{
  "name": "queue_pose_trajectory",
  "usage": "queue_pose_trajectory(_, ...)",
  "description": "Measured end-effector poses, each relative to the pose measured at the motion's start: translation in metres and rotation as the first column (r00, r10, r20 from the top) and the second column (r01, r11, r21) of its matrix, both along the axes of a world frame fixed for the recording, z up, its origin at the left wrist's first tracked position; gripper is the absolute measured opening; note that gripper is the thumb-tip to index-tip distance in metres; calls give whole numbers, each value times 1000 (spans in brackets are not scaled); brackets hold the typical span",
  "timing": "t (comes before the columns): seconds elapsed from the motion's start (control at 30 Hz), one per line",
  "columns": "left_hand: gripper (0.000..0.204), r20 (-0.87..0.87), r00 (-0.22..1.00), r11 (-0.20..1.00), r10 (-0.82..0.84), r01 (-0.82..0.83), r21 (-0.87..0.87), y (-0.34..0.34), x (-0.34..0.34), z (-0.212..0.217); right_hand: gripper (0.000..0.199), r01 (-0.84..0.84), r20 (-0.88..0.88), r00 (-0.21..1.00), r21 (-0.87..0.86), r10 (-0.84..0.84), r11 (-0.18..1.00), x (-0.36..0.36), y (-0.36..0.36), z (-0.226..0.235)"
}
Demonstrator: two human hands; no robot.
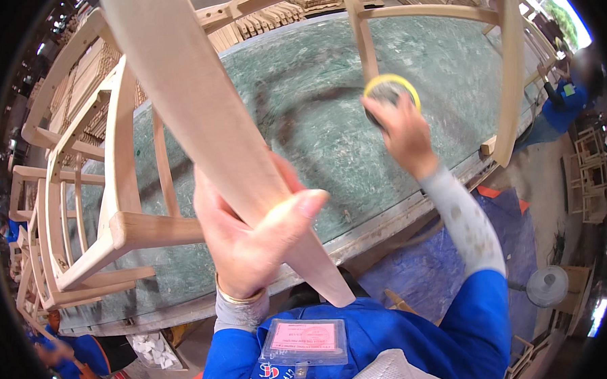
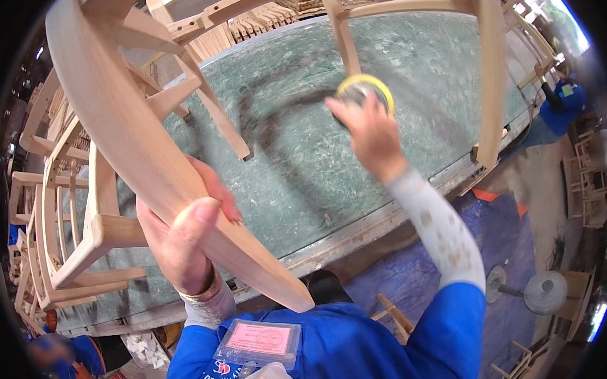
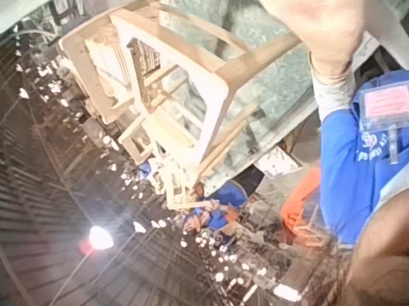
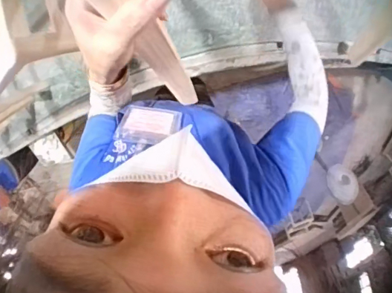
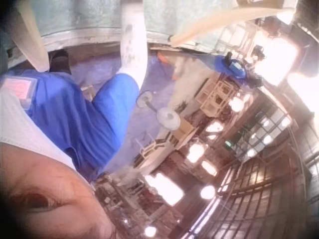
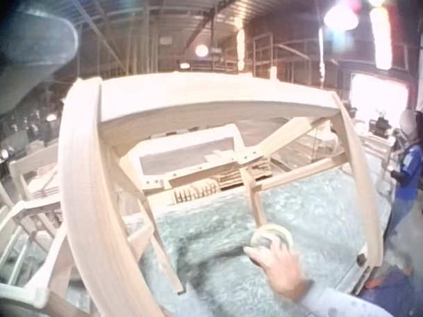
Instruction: The person uses a handheld orbital sander to smooth the surfaces of wooden chair frames. They repeatedly reposition the chair on a workbench to access different legs and rails, then sand each section before moving to the next chair.
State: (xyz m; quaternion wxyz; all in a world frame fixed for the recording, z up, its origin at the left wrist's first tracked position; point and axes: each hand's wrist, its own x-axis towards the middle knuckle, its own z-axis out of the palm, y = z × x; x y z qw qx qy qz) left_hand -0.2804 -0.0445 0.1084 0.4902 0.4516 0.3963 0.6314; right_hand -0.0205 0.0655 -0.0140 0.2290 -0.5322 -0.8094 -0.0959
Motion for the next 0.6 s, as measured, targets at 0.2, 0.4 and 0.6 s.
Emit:
queue_pose_trajectory(0.2, 54, -82, 996, 999, 39, -38, 20, -1, 3, -5, 34, 28, 343, 935, 173, -87, 984, -38, 180, -11)
queue_pose_trajectory(0.4, 65, -221, 964, 980, -144, 170, 101, -2, -21, -18, 26, 154, 655, 727, 137, -205, 979, -60, 295, -11)
queue_pose_trajectory(0.6, 70, -251, 909, 898, -331, 386, 212, 15, -39, -25, 24, 150, 722, 649, 186, -239, 971, -45, 327, -36)
